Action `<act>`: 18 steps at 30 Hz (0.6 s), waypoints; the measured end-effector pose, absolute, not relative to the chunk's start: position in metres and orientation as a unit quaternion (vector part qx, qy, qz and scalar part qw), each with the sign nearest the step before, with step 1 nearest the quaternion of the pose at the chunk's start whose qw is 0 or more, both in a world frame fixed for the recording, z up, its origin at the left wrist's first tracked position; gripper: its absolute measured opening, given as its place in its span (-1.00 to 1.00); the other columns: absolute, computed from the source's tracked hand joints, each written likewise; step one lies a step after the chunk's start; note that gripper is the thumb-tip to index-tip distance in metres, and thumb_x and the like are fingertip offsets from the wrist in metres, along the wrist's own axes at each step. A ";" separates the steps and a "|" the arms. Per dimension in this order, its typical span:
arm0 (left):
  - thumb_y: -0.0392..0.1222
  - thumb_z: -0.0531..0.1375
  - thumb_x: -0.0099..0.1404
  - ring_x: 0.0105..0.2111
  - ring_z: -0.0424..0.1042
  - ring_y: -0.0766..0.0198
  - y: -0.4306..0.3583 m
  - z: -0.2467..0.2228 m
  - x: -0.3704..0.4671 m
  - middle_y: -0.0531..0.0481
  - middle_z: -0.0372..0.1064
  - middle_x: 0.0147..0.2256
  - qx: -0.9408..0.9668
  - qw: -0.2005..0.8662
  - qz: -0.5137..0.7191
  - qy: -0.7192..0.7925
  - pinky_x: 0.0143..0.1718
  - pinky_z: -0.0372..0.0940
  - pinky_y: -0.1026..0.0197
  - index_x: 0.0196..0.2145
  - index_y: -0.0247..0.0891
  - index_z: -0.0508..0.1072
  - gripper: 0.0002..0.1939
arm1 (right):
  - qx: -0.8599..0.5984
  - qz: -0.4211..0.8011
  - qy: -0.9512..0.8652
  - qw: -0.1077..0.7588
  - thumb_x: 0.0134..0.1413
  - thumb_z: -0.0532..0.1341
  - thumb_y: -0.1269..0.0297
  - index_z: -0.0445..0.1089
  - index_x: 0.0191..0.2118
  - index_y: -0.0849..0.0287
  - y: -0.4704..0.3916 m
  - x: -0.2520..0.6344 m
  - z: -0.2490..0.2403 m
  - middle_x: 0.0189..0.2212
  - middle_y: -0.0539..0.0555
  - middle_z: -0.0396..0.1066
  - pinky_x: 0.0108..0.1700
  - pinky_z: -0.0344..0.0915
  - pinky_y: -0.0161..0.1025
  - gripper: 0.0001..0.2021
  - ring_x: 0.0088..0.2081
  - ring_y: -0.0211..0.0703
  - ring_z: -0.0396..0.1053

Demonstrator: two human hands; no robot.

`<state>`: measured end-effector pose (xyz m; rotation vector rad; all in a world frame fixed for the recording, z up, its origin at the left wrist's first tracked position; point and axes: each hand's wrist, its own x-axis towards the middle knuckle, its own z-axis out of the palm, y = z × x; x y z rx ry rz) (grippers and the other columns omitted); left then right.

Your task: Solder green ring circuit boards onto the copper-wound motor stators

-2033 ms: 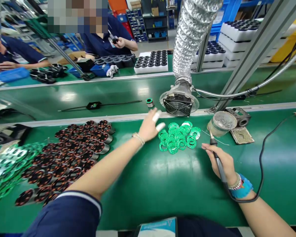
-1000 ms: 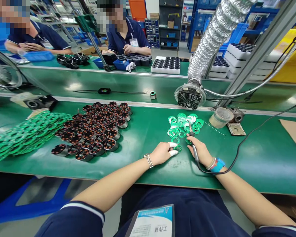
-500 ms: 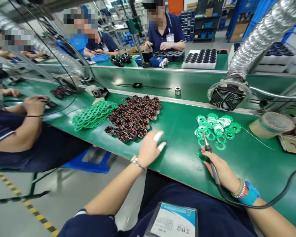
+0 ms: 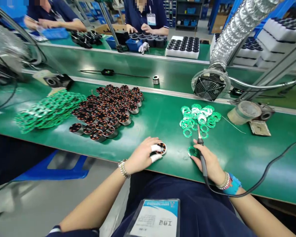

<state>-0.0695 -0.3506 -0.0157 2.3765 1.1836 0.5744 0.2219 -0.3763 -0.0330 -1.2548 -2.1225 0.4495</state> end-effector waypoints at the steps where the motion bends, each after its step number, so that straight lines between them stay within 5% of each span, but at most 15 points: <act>1: -0.18 0.16 0.21 0.02 0.31 0.13 -0.357 -0.016 -0.057 -0.09 0.37 -0.04 0.855 0.248 0.208 0.405 0.13 0.08 -0.15 -0.26 -0.18 0.42 -0.88 | -0.474 0.172 -0.802 0.321 0.09 0.15 0.42 0.17 0.01 0.15 -0.377 0.221 -0.031 0.05 0.24 0.28 0.02 0.31 -0.10 -0.66 0.03 -0.05 0.31; 7: -0.01 0.34 -0.03 0.09 0.22 -0.04 -0.366 -0.027 -0.030 -0.31 0.21 0.08 0.798 0.318 0.238 0.454 0.09 0.16 -0.13 0.14 -0.27 0.11 -0.17 | -0.463 0.233 -0.781 0.348 0.11 0.12 0.40 0.25 -0.07 0.11 -0.376 0.199 -0.017 -0.18 0.12 0.43 -0.10 0.36 -0.21 -0.75 -0.16 -0.15 0.41; 12: -0.02 0.31 0.01 0.18 0.08 -0.05 -0.363 -0.030 -0.026 -0.23 0.27 0.05 0.818 0.293 0.203 0.451 0.16 -0.03 -0.23 -0.05 -0.24 0.29 -0.43 | -0.460 0.302 -0.744 0.379 0.09 0.13 0.37 0.23 -0.10 0.11 -0.369 0.176 -0.016 -0.35 0.02 0.39 -0.24 0.34 -0.32 -0.77 -0.34 -0.26 0.39; 18: -0.10 0.28 0.04 0.06 0.26 0.05 -0.369 -0.025 -0.019 -0.18 0.38 -0.09 0.805 0.280 0.243 0.462 0.16 0.02 -0.17 -0.15 -0.25 0.28 -0.57 | -0.503 0.367 -0.680 0.387 0.05 0.10 0.40 0.18 -0.10 0.11 -0.368 0.177 -0.014 -0.48 -0.07 0.31 -0.35 0.28 -0.37 -0.74 -0.48 -0.33 0.30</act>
